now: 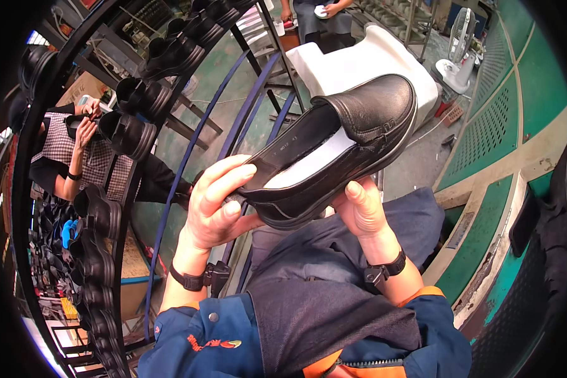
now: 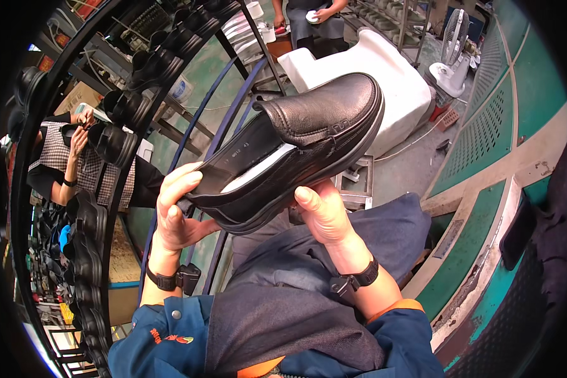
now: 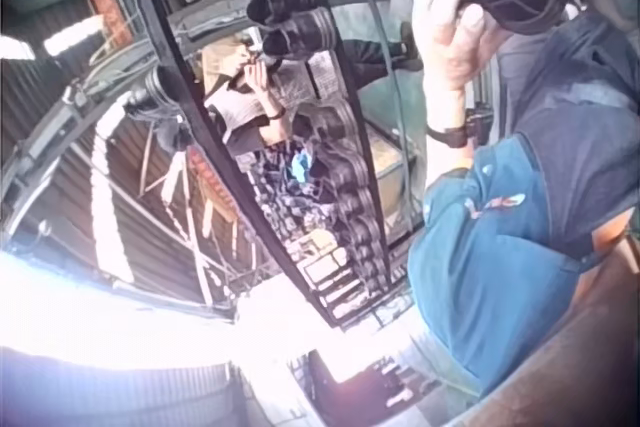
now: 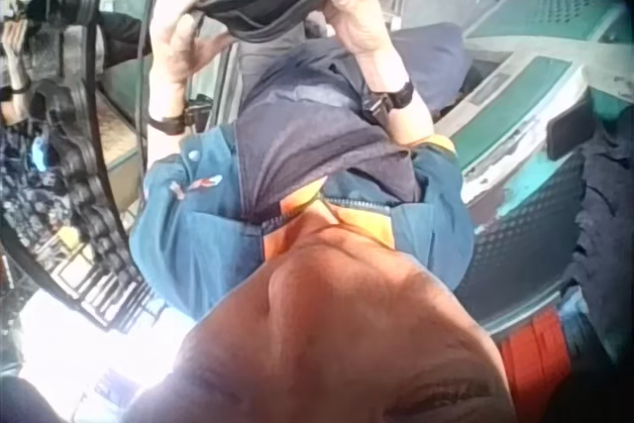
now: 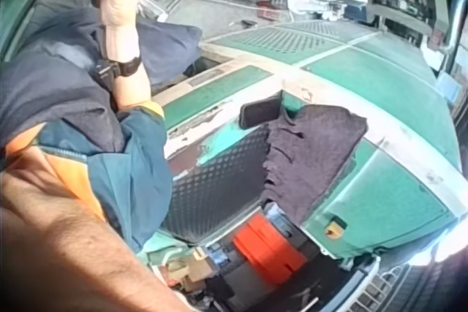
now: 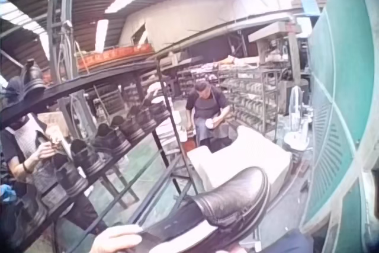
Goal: Inspecting manufactured shoes on a production line.
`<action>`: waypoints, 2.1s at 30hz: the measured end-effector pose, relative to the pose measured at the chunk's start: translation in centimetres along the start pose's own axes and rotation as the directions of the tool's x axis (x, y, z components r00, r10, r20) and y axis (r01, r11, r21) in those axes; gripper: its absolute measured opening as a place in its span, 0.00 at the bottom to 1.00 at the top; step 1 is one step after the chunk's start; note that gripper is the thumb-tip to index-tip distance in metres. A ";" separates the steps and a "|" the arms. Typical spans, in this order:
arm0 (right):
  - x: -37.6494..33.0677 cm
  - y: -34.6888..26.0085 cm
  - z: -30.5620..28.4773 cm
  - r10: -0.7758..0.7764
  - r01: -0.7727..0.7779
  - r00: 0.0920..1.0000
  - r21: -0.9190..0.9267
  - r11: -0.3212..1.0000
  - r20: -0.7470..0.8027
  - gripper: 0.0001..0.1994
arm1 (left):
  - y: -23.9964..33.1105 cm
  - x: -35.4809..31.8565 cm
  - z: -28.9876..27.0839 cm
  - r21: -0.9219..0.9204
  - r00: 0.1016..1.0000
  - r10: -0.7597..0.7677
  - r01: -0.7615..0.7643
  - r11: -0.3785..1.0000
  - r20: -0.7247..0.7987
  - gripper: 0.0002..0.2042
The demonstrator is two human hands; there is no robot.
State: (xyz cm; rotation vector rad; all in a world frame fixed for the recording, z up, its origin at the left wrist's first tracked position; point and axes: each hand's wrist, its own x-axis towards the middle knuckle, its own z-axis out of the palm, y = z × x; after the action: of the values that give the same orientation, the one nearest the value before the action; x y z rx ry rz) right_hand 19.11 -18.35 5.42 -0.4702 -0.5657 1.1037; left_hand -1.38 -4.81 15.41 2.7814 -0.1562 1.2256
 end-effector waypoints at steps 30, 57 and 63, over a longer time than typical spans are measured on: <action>-0.2 4.6 -2.9 0.647 -0.545 0.760 -0.595 0.591 -0.053 0.21 | -18.9 19.1 -21.4 0.954 0.935 -0.201 0.272 -0.126 -0.293 0.21; -1.5 8.5 -10.3 0.587 -0.546 0.788 -0.655 0.523 -0.188 0.19 | -1.7 -5.7 1.1 0.302 0.822 -0.554 0.499 0.812 0.133 0.22; -1.5 8.9 -11.1 0.585 -0.560 0.777 -0.678 0.477 -0.231 0.19 | -1.0 -3.3 -8.2 0.616 0.860 -0.405 0.506 0.604 -0.310 0.23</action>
State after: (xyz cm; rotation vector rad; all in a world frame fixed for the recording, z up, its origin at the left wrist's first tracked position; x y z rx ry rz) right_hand 19.51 -17.17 -8.78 -1.4366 -0.9146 1.5169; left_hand -9.42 -2.59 18.39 2.9202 1.2039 1.5308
